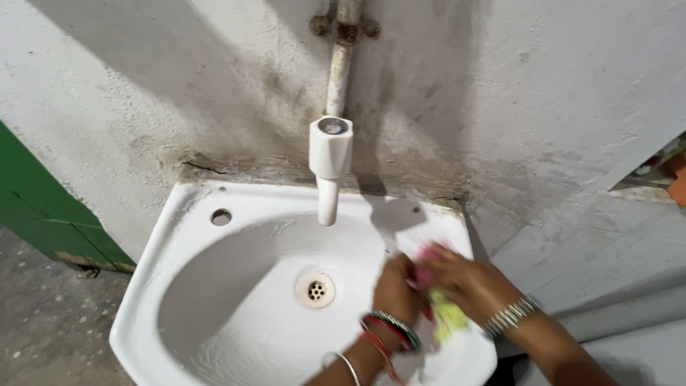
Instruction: The person scrubs a white wall-mounted sink using a pink and yellow sponge. They clean the basin, the faucet, and the surrounding wall area, repeatedly dipping the sponge into a bucket of water on the floor to rinse it.
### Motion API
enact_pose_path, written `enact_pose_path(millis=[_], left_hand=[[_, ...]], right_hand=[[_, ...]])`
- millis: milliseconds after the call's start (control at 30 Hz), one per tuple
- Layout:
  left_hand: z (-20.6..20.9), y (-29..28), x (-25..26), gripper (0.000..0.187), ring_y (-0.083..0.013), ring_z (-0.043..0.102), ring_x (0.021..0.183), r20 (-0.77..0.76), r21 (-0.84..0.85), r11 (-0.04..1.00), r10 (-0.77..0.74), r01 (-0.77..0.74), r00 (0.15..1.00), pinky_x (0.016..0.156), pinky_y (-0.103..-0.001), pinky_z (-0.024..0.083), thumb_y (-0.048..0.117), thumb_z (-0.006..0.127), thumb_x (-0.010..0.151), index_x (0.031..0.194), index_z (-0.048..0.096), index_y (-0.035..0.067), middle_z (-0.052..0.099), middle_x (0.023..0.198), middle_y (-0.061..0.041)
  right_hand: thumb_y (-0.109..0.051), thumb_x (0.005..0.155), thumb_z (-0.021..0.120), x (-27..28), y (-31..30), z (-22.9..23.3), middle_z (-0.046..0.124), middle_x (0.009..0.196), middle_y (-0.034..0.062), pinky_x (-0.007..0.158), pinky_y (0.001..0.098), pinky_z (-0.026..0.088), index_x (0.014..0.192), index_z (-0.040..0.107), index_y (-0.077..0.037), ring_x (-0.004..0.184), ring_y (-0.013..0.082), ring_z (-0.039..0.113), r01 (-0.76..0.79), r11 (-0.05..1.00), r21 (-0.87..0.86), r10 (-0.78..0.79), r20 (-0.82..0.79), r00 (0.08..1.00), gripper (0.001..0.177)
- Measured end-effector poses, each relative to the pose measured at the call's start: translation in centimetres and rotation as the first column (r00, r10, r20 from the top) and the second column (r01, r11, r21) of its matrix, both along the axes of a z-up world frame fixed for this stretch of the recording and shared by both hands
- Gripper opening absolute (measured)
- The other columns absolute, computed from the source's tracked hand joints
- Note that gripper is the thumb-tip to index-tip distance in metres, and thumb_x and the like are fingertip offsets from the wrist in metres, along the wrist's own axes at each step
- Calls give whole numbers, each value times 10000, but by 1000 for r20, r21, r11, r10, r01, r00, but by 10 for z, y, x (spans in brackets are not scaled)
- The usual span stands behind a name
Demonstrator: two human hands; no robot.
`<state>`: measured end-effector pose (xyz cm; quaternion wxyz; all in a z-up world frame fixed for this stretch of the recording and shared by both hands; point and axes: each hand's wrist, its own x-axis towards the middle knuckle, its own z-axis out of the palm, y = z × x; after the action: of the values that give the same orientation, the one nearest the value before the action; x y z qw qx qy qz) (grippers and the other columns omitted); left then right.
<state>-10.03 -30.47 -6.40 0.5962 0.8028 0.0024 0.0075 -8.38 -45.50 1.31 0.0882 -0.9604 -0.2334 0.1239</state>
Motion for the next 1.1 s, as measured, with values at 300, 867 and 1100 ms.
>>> enact_pose_path(millis=[300,867,1100], left_hand=[[-23,34,50,244,-295,666,781,177,-12,976,215,-217,960,689,-388,588,18,816,762,923,633,18,670,921,-165],[-34,47,70,210,-267,728,763,17,20,984,178,-179,984,698,-398,593,85,786,773,859,607,16,733,804,-127],[-43,-4,15,286,-370,704,921,-84,213,956,-188,202,978,803,-444,567,147,818,761,937,610,61,723,910,-183]], right_hand=[[-51,799,744,48,43,-25,605,1420,-34,1191,327,375,1112,805,-255,1434,166,449,-48,995,85,34,150,988,379],[-40,919,601,46,60,-40,609,1408,-21,1186,375,351,1126,797,-250,1442,218,413,-57,990,-130,84,210,974,354],[-232,864,694,-20,4,-14,503,1548,-96,1179,330,329,1249,735,-271,1480,145,309,-10,986,-168,2,-51,999,389]])
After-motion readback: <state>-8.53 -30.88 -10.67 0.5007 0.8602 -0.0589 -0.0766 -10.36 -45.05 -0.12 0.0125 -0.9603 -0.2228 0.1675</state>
